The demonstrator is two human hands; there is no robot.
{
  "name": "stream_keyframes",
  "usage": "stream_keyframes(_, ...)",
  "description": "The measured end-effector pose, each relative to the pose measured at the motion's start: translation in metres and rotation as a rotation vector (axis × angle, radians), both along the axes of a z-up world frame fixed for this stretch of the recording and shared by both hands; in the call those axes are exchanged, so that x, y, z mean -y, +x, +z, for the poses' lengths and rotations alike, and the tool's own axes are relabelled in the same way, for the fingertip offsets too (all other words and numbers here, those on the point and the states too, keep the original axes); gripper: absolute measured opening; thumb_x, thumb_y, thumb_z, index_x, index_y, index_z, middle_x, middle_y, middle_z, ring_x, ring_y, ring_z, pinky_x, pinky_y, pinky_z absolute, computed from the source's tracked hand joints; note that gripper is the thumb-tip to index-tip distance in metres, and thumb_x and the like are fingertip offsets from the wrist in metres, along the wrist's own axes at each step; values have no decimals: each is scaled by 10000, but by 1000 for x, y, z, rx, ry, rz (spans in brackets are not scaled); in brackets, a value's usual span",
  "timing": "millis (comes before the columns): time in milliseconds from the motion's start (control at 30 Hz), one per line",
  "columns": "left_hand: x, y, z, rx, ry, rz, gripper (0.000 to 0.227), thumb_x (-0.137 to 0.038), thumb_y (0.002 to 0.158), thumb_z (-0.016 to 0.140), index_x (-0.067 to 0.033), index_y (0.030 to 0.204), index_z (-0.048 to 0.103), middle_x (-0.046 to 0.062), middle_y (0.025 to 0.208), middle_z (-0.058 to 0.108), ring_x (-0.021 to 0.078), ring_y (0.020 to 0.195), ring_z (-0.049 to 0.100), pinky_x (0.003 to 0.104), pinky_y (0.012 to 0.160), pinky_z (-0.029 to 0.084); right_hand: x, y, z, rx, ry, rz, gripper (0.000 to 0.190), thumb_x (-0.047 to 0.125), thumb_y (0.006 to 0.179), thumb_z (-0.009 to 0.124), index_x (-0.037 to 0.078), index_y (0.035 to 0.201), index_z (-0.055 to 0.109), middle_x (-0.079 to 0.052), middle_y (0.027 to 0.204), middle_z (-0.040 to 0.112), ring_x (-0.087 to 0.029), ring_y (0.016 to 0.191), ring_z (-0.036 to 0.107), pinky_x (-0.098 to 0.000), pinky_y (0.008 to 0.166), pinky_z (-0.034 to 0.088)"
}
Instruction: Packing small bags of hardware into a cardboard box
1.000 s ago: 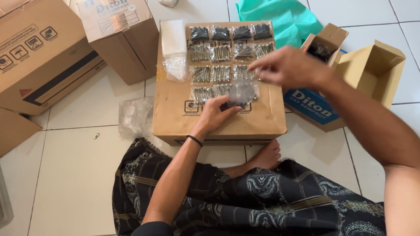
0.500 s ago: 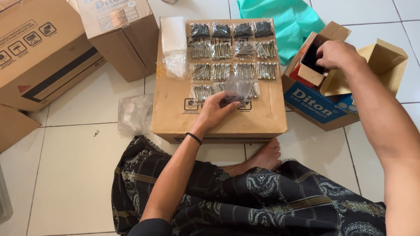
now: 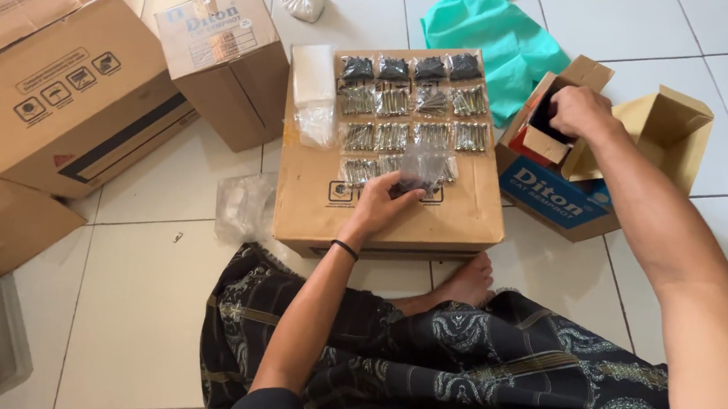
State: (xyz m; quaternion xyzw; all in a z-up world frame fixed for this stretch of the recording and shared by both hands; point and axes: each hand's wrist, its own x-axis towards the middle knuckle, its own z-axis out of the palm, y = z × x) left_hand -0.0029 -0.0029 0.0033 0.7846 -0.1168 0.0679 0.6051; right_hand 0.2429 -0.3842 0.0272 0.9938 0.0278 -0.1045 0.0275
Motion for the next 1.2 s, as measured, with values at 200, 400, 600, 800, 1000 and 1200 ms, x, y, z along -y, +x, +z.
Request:
stream_keyframes(200,-2,4,-7,11,-20,-16,302,-312,823,856,-152,1069,785,104,956,774,264,961,738,388,863,564,6,1,0,-4,77,-23,281,250,823,723,256,1084,828,-157,1147,800,-388,1153,713,-568,882,592)
stream_keyframes(400,-3,2,-1,7,4,-28,298,-314,827,845,-146,1064,781,104,957,775,271,968,736,399,867,561,-11,-23,32,-49,115,-37,291,218,832,737,220,1109,828,-183,1187,788,-416,1208,682,-583,956,554)
stream_keyframes(600,-4,6,-11,35,-11,-11,315,-328,820,859,-154,1071,786,100,947,777,264,956,741,387,862,564,0,-19,26,-38,123,48,445,315,815,791,158,1231,777,-228,1226,762,-434,1208,670,-581,952,550)
stream_keyframes(800,-4,4,4,-41,36,-84,286,-247,893,765,-100,1137,739,74,1062,765,162,929,704,288,814,571,-28,-48,88,3,195,7,438,102,896,806,103,1312,669,-211,1181,719,-391,1009,679,-513,796,548)
stream_keyframes(1000,-4,0,16,-70,48,-102,285,-230,906,751,-70,1142,735,97,1038,767,171,868,690,284,762,566,-36,-78,118,-82,493,64,238,283,1170,533,45,1177,514,-205,1085,675,-327,1038,660,-445,738,529)
stream_keyframes(1200,-6,1,13,-39,62,-112,304,-247,915,752,-80,1166,720,92,1088,756,181,928,703,292,783,573,-140,-162,190,-25,662,601,120,67,1070,616,9,1175,622,-149,1223,631,-229,847,603,-321,682,505)
